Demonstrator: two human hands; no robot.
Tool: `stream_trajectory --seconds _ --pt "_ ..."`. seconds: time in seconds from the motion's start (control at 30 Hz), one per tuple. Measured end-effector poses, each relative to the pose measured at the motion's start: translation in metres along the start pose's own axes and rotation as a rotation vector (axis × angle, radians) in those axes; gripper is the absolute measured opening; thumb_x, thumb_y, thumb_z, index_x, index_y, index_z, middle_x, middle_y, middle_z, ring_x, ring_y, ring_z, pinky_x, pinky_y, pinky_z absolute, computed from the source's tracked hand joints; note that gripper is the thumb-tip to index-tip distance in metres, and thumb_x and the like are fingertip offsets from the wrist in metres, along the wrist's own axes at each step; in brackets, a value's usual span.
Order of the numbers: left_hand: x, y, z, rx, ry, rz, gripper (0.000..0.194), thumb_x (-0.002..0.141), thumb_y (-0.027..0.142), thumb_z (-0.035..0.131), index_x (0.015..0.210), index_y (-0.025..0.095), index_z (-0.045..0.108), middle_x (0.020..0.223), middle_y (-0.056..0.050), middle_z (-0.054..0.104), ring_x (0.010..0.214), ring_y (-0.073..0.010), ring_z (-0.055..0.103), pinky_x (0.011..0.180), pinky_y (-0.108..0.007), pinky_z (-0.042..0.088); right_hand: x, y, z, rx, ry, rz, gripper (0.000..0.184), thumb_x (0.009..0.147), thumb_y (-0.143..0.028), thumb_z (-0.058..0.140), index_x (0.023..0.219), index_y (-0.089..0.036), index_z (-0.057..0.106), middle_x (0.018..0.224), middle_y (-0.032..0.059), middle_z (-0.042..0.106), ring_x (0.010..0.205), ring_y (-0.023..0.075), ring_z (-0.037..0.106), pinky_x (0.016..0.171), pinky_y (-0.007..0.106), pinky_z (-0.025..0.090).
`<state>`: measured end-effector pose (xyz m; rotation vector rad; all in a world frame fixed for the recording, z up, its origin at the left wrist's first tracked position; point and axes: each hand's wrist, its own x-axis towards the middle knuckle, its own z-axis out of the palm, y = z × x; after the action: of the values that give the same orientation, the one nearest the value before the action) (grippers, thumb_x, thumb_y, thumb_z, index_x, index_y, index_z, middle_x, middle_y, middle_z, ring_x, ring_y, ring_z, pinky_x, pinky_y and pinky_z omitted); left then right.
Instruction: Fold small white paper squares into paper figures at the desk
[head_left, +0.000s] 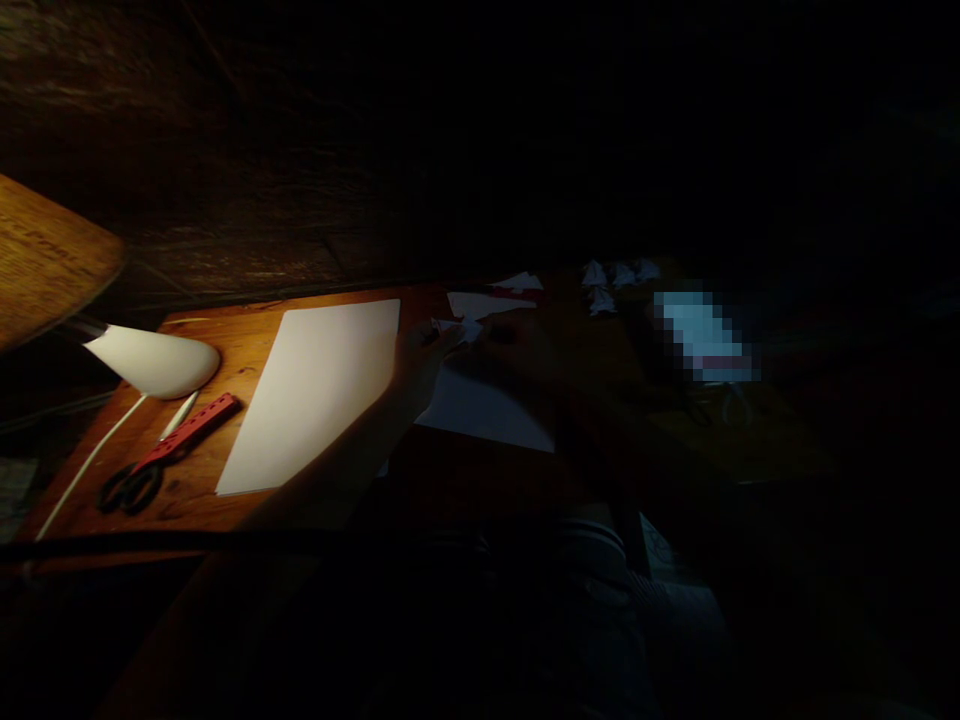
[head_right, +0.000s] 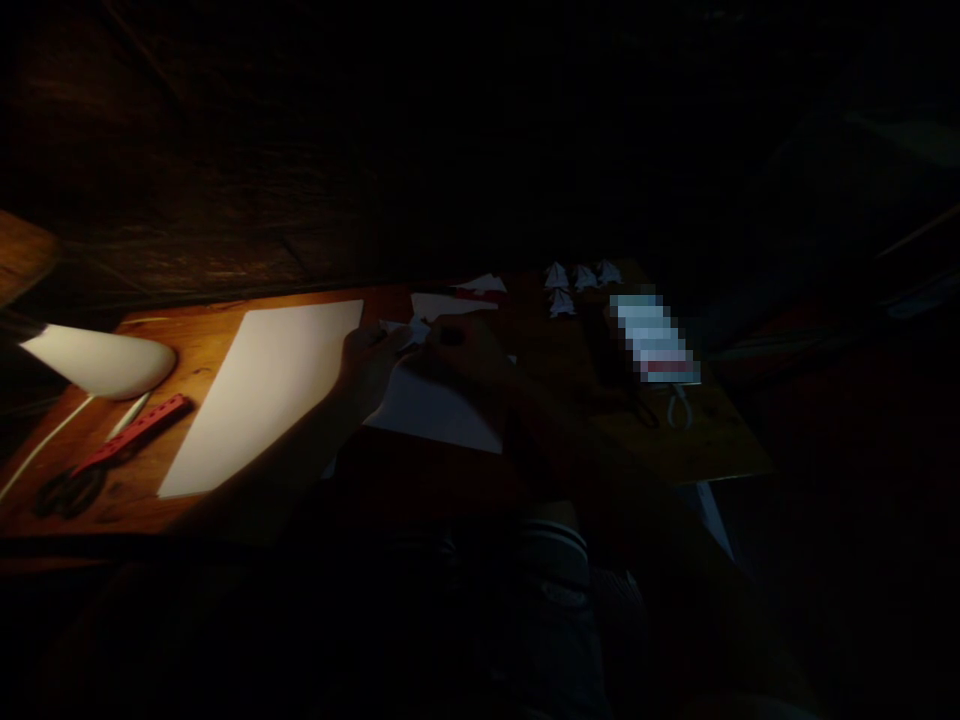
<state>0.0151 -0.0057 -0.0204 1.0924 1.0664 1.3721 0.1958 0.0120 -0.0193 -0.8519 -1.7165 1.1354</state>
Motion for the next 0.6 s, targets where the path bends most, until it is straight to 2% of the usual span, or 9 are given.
stream_trajectory --seconds 0.2,0.33,0.47,0.6 --pt "0.0025 -0.0034 -0.0007 0.001 0.027 0.020 0.032 0.068 0.040 0.092 0.072 0.019 0.068 0.070 0.000 0.071 0.067 -0.0119 0.069 0.065 -0.025 0.059 -0.0018 -0.0046 0.0039 0.045 0.019 0.018 0.014 0.077 -0.031 0.070 0.075 -0.020 0.061 0.074 -0.0011 0.062 0.074 0.0143 0.056 0.071 0.027 0.044" --pt "0.0041 -0.0020 -0.0024 0.006 0.044 0.031 0.033 0.070 0.038 0.091 0.071 0.019 0.064 0.069 0.001 0.068 0.068 -0.0120 0.069 0.068 -0.026 0.060 -0.0014 -0.0064 0.0040 0.069 0.002 0.020 0.013 0.077 -0.030 0.072 0.078 -0.020 0.063 0.079 0.0001 0.065 0.078 0.0147 0.059 0.075 0.028 0.047" --pt "0.0030 -0.0013 -0.0021 0.027 0.057 0.044 0.034 0.068 0.041 0.092 0.073 0.019 0.067 0.071 0.000 0.070 0.069 -0.0124 0.068 0.067 -0.026 0.058 -0.0010 -0.0067 0.0023 0.079 -0.006 0.017 0.009 0.076 -0.027 0.070 0.076 -0.019 0.066 0.082 0.0026 0.069 0.083 0.0158 0.063 0.082 0.030 0.049" --pt "0.0017 -0.0017 -0.0013 0.036 0.046 0.043 0.035 0.068 0.044 0.092 0.074 0.019 0.068 0.073 0.000 0.071 0.070 -0.0125 0.068 0.067 -0.026 0.058 -0.0010 -0.0059 0.0018 0.088 -0.005 0.044 0.012 0.076 -0.029 0.072 0.073 -0.019 0.066 0.082 0.0035 0.071 0.081 0.0165 0.063 0.079 0.030 0.050"
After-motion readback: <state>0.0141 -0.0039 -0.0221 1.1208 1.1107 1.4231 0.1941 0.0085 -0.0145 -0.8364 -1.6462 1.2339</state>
